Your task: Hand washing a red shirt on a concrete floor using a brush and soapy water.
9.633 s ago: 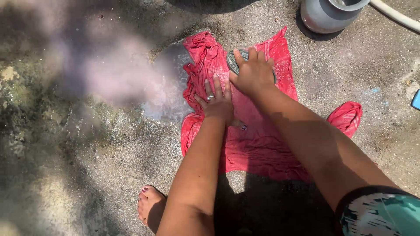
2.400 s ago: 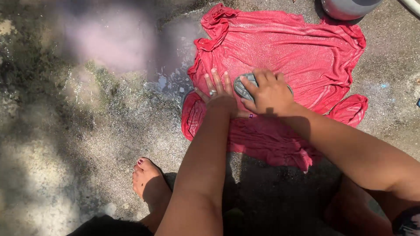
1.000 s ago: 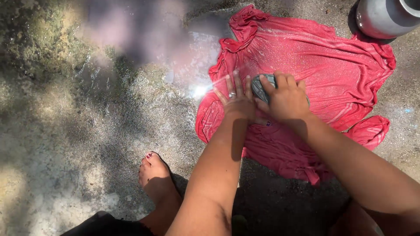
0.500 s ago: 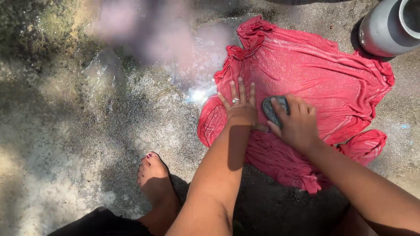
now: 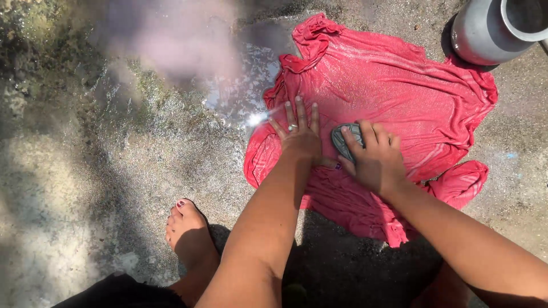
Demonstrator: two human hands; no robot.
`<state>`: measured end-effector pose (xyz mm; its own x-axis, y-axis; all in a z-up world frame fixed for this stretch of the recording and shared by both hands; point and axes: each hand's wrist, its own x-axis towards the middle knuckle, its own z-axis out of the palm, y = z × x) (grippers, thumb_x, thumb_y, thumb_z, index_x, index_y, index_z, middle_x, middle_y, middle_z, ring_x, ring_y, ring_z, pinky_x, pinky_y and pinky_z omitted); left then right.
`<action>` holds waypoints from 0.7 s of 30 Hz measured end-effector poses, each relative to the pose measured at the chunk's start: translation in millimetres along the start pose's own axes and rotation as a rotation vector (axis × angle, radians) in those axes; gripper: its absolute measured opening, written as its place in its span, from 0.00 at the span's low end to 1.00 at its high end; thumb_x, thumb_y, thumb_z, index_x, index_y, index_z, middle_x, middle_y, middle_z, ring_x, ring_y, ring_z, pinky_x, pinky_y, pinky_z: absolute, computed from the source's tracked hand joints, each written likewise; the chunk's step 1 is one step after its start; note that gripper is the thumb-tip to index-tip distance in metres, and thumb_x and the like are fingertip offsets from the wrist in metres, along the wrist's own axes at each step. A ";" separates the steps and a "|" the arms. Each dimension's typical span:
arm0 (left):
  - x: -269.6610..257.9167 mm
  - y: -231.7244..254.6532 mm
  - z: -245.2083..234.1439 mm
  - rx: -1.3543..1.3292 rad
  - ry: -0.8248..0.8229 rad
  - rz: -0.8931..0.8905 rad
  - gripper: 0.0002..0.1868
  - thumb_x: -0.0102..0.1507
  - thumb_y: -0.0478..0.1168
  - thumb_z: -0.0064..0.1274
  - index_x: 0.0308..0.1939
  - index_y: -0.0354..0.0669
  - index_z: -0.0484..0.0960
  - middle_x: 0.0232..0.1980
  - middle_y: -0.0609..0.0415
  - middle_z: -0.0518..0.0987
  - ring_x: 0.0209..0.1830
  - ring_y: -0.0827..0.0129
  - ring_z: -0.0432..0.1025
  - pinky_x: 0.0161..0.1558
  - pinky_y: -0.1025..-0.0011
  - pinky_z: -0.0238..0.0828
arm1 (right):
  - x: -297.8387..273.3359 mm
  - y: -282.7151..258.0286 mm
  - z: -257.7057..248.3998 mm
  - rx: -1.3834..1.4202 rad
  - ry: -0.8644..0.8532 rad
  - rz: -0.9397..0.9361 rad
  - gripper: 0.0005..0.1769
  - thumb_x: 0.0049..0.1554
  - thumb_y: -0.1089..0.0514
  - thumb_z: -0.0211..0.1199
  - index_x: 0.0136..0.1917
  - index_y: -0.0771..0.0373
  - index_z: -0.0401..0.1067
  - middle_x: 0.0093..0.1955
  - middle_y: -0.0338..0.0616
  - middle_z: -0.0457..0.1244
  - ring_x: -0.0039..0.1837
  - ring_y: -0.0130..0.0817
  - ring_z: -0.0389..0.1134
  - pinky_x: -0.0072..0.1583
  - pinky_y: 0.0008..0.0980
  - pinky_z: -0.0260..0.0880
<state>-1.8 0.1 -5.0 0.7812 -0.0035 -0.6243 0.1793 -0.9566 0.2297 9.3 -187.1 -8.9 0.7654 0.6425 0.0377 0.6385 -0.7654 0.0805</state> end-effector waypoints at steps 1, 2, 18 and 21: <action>2.0 -0.5 -3.3 0.004 -0.001 0.001 0.88 0.39 0.78 0.68 0.82 0.48 0.22 0.83 0.38 0.17 0.82 0.37 0.13 0.69 0.22 0.16 | 18.6 0.1 4.9 0.002 0.001 0.004 0.43 0.49 0.33 0.67 0.75 0.48 0.66 0.72 0.55 0.57 0.71 0.52 0.59 0.62 0.57 0.60; 0.8 0.7 -5.5 -0.009 -0.024 -0.005 0.86 0.41 0.78 0.67 0.81 0.47 0.22 0.83 0.37 0.16 0.81 0.37 0.13 0.69 0.21 0.16 | 34.2 0.1 7.9 0.017 0.037 0.088 0.41 0.53 0.34 0.66 0.76 0.48 0.66 0.74 0.54 0.57 0.71 0.52 0.59 0.62 0.58 0.60; -3.3 4.0 -9.6 -0.064 -0.042 -0.025 0.86 0.40 0.78 0.67 0.81 0.48 0.22 0.82 0.38 0.16 0.81 0.38 0.11 0.70 0.22 0.17 | 71.2 17.4 29.4 0.060 0.113 0.165 0.40 0.55 0.35 0.66 0.74 0.53 0.70 0.71 0.60 0.58 0.69 0.57 0.60 0.61 0.60 0.59; 1.8 5.1 -6.6 -0.024 -0.058 -0.044 0.87 0.39 0.77 0.68 0.81 0.51 0.21 0.82 0.38 0.14 0.81 0.39 0.10 0.69 0.23 0.17 | 77.4 21.4 20.3 0.076 0.096 0.192 0.41 0.54 0.35 0.66 0.75 0.53 0.70 0.71 0.62 0.57 0.67 0.59 0.59 0.60 0.62 0.59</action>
<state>4.5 -2.9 0.0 0.7365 0.0207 -0.6761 0.2271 -0.9491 0.2184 83.8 -154.5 -24.5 0.8644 0.4829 0.1402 0.4891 -0.8721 -0.0123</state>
